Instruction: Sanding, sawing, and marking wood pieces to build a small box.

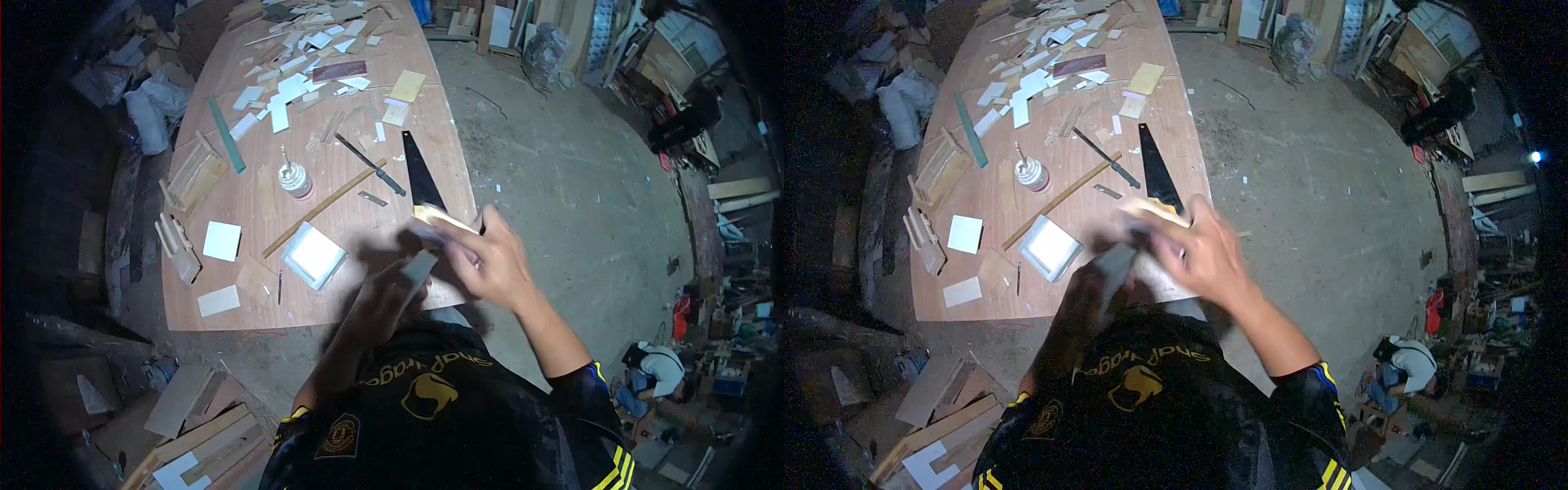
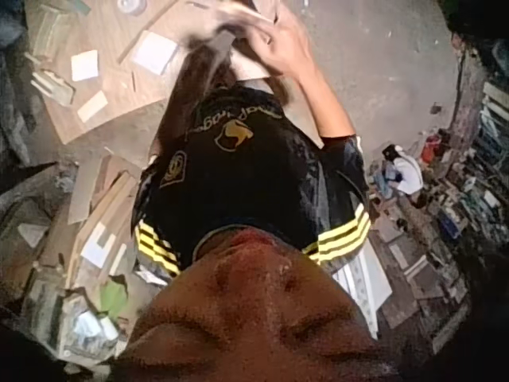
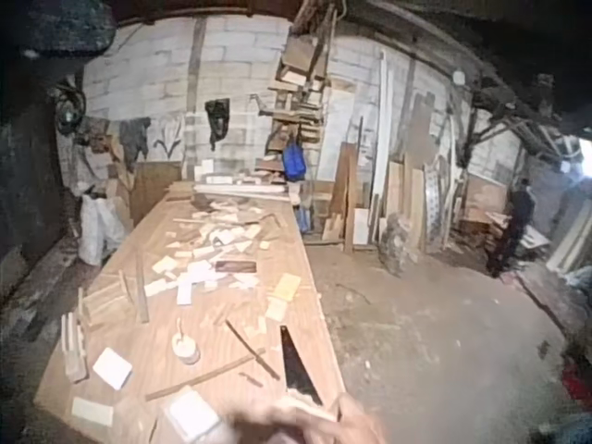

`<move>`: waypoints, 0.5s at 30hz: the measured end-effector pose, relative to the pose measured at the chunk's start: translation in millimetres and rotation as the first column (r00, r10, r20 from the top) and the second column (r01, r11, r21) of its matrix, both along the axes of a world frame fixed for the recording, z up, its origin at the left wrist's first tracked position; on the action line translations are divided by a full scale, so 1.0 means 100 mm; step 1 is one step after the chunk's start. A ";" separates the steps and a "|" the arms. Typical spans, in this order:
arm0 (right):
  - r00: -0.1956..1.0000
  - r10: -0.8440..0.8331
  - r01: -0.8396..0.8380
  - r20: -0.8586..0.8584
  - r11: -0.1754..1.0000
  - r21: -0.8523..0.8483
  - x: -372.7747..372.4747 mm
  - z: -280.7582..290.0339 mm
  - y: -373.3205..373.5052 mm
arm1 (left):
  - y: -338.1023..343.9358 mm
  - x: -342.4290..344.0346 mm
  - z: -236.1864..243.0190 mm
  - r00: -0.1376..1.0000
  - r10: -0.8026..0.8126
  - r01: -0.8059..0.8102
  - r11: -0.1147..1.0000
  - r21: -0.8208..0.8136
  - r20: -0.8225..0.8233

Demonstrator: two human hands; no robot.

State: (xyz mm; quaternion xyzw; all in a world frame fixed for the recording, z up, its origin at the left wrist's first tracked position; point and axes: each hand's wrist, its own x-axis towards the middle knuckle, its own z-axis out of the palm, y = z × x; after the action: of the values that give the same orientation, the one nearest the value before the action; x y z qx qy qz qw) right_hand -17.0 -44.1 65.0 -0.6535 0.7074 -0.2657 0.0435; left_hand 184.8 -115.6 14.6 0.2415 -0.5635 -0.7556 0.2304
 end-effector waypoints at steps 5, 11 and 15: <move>0.912 -0.009 -0.003 0.410 1.000 0.028 -0.35 -0.31 0.28 | -0.08 0.03 0.14 0.983 0.055 0.056 0.816 0.575 -0.175; 0.869 0.117 0.015 0.480 0.965 -0.262 -0.37 0.21 0.51 | 0.33 -0.41 0.33 0.941 0.338 -0.322 0.896 -0.306 -0.001; 0.700 0.004 0.240 0.714 0.941 -0.240 -0.51 0.19 0.90 | 0.64 -0.66 0.53 0.957 0.282 -0.289 0.906 0.310 0.067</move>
State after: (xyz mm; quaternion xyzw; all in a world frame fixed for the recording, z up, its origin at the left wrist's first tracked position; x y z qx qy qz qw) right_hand -68.2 45.7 84.4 -0.4530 0.6258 -0.6064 0.1882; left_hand 119.1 -51.3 67.7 0.3630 -0.3959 -0.7919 0.2907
